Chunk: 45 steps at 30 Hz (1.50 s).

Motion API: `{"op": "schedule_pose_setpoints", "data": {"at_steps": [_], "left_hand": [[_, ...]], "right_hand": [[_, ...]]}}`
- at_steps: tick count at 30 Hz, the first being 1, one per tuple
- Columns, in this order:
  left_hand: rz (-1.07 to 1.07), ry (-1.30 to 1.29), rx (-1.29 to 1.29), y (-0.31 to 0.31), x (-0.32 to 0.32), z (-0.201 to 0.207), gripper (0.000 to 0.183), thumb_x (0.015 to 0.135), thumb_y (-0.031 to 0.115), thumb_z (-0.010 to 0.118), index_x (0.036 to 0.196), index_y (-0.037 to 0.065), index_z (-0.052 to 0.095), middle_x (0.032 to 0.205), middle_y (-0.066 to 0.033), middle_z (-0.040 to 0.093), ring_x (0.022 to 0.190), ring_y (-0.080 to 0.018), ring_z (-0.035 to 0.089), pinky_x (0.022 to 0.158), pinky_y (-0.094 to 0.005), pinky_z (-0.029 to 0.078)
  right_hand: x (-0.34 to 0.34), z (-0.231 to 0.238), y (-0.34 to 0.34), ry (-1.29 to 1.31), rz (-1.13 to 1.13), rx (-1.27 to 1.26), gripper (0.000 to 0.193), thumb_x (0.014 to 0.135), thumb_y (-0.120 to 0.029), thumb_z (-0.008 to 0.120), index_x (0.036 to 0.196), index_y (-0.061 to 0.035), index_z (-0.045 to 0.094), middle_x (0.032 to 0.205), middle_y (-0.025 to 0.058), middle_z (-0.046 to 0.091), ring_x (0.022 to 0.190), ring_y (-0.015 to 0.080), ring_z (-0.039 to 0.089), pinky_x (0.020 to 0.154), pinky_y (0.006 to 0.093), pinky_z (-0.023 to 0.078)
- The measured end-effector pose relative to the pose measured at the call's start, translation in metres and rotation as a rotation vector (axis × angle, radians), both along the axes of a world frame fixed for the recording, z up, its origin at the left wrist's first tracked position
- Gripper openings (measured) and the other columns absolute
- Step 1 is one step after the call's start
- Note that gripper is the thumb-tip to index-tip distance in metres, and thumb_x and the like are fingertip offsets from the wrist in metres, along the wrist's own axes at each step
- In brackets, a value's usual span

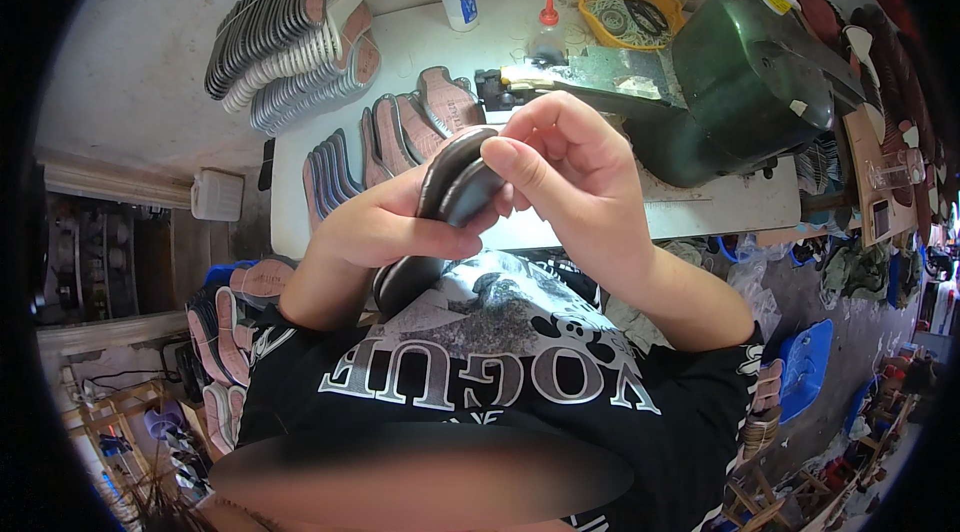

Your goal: Inspecting and stacking shoe insoles at a workbench in a manufacturing environment.

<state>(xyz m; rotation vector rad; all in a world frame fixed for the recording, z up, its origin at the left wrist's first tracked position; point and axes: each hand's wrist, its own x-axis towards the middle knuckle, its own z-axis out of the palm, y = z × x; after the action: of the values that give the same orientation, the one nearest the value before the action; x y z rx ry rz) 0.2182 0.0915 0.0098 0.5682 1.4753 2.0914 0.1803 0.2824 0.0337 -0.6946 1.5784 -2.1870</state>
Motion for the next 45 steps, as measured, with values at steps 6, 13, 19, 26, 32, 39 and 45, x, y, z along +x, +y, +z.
{"op": "schedule_pose_setpoints", "data": {"at_steps": [6, 13, 19, 26, 32, 39, 45], "left_hand": [[-0.136, -0.107, 0.240, 0.000, 0.003, -0.023, 0.060, 0.082, 0.004, 0.060, 0.135, -0.002, 0.034, 0.107, -0.0156, 0.059, 0.095, -0.0232, 0.062, 0.087, -0.0350, 0.048], [-0.092, -0.191, 0.222, 0.005, 0.001, -0.039, 0.055, 0.084, 0.004, 0.058, 0.134, -0.003, 0.036, 0.106, -0.0150, 0.059, 0.100, -0.0213, 0.059, 0.090, -0.0338, 0.045], [0.064, 0.062, -0.101, 0.010, -0.001, -0.025, 0.068, 0.085, 0.001, 0.058, 0.143, 0.000, 0.022, 0.128, -0.0109, 0.041, 0.117, -0.0144, 0.042, 0.096, -0.0279, 0.039], [0.016, -0.085, -0.083, 0.003, 0.002, -0.020, 0.068, 0.085, 0.002, 0.056, 0.144, 0.000, 0.021, 0.122, -0.0079, 0.042, 0.107, -0.0130, 0.045, 0.090, -0.0265, 0.040], [0.113, 0.097, -0.088, -0.016, 0.004, -0.030, 0.064, 0.087, 0.006, 0.057, 0.143, 0.000, 0.027, 0.115, -0.0063, 0.046, 0.105, -0.0127, 0.045, 0.092, -0.0278, 0.036], [0.412, -0.026, -0.016, -0.049, 0.013, -0.044, 0.064, 0.083, 0.016, 0.073, 0.134, -0.002, 0.039, 0.116, -0.0064, 0.055, 0.099, -0.0098, 0.053, 0.085, -0.0240, 0.044], [0.829, 0.120, -0.166, -0.058, 0.016, -0.043, 0.066, 0.071, 0.015, 0.082, 0.123, 0.002, 0.044, 0.105, -0.0072, 0.056, 0.093, -0.0113, 0.057, 0.080, -0.0256, 0.048]], "right_hand": [[0.019, -0.005, -0.003, 0.119, -0.135, 0.114, 0.006, 0.091, -0.002, 0.061, 0.092, -0.0004, 0.055, 0.066, 0.0011, 0.059, 0.049, 0.0015, 0.049, 0.042, 0.0150, 0.034], [0.020, -0.025, -0.003, 0.449, -0.372, 0.423, 0.026, 0.078, -0.008, 0.076, 0.092, -0.0014, 0.055, 0.054, -0.0044, 0.050, 0.045, -0.0018, 0.041, 0.042, 0.0161, 0.025], [0.015, -0.043, 0.003, 0.256, -0.309, 0.405, 0.033, 0.075, -0.012, 0.079, 0.094, -0.0015, 0.054, 0.062, -0.0053, 0.050, 0.052, -0.0016, 0.040, 0.046, 0.0167, 0.028], [0.013, -0.048, -0.001, 0.000, -0.138, 0.064, 0.018, 0.088, -0.006, 0.065, 0.099, -0.0016, 0.051, 0.079, -0.0016, 0.055, 0.067, 0.0014, 0.049, 0.059, 0.0154, 0.037], [0.006, -0.055, -0.010, -0.023, -0.065, 0.047, 0.012, 0.095, -0.010, 0.055, 0.102, -0.0010, 0.051, 0.085, 0.0011, 0.056, 0.073, 0.0055, 0.053, 0.065, 0.0194, 0.043], [0.020, -0.079, -0.046, -0.076, 0.023, 0.078, 0.046, 0.082, -0.005, 0.071, 0.114, -0.0052, 0.038, 0.095, 0.0038, 0.050, 0.085, 0.0082, 0.050, 0.074, 0.0212, 0.043], [0.033, -0.082, -0.073, 0.235, 0.338, 0.447, 0.035, 0.080, -0.019, 0.076, 0.090, -0.0016, 0.048, 0.073, 0.0036, 0.053, 0.064, 0.0097, 0.054, 0.058, 0.0249, 0.044]]}}
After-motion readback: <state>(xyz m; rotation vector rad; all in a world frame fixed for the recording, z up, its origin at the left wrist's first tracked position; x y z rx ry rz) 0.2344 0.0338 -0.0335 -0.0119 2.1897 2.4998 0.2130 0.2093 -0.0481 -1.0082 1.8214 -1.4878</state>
